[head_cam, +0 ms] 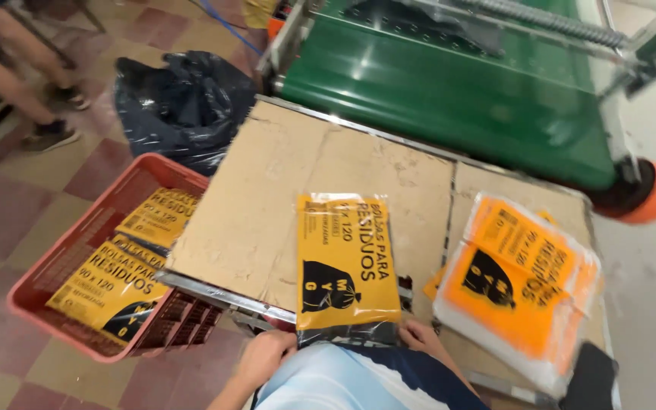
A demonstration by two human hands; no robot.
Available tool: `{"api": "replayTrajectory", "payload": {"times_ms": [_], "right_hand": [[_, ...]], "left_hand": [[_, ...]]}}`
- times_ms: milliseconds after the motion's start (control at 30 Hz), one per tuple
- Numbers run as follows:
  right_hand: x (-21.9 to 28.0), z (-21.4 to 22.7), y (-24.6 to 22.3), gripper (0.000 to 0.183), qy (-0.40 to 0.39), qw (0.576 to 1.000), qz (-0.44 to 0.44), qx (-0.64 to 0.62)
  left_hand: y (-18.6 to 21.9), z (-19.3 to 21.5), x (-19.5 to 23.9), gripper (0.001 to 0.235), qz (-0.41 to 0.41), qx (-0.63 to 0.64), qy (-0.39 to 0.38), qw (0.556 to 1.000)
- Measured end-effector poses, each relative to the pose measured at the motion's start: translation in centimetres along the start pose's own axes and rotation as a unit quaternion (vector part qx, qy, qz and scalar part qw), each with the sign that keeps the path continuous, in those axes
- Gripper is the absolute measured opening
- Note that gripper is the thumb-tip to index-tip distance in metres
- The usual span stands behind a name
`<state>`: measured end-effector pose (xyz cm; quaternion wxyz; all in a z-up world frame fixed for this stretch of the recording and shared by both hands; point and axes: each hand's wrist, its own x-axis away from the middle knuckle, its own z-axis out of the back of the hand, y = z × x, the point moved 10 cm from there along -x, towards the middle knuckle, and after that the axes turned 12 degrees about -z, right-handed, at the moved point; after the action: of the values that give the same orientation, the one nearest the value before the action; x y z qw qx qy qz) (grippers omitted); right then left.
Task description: Folding large black plastic bags and inserting them into printed outer packaging sleeves at a factory station.
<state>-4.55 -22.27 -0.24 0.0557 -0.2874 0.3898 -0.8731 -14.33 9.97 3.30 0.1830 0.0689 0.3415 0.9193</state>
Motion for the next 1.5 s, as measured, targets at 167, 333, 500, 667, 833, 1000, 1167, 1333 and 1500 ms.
{"api": "replayTrajectory", "payload": {"times_ms": [167, 333, 500, 667, 833, 1000, 1167, 1333, 1500], "right_hand": [[-0.6, 3.1, -11.7, 0.034, -0.05, 0.969, 0.038, -0.24], [1.7, 6.5, -29.7, 0.02, -0.18, 0.816, 0.341, -0.43], [10.3, 1.3, -42.3, 0.024, -0.241, 0.848, 0.426, -0.202], [10.8, -1.2, -45.6, 0.018, -0.294, 0.814, 0.46, -0.2], [8.0, -0.1, -44.6, 0.012, -0.276, 0.8, 0.445, -0.293], [0.0, 0.7, -34.0, 0.019, -0.188, 0.852, 0.323, -0.365], [-3.8, 1.7, -24.7, 0.015, -0.127, 0.855, 0.242, -0.44], [-4.4, 1.7, -19.1, 0.013, -0.076, 0.849, 0.181, -0.491], [-3.4, 1.3, -17.8, 0.023, -0.017, 0.895, 0.106, -0.433]], "left_hand": [[6.7, 11.2, -2.1, 0.02, -0.039, -0.055, 0.162, 0.984], [22.6, 24.3, 1.6, 0.055, -0.208, -0.238, 0.42, 0.851], [15.3, 22.2, -0.6, 0.085, -0.07, -0.234, 0.277, 0.929], [11.2, 25.1, 4.5, 0.049, -0.095, -0.108, 0.382, 0.913], [8.0, 32.9, 13.2, 0.022, 0.031, -0.242, 0.502, 0.83], [1.6, 37.1, 14.2, 0.027, 0.1, -0.368, 0.503, 0.776], [-7.4, 38.9, 8.6, 0.034, 0.121, -0.453, 0.505, 0.725], [-14.5, 29.1, -1.7, 0.025, 0.027, -0.253, 0.342, 0.905], [-14.6, 21.1, -7.9, 0.027, 0.014, -0.143, 0.264, 0.954]]}}
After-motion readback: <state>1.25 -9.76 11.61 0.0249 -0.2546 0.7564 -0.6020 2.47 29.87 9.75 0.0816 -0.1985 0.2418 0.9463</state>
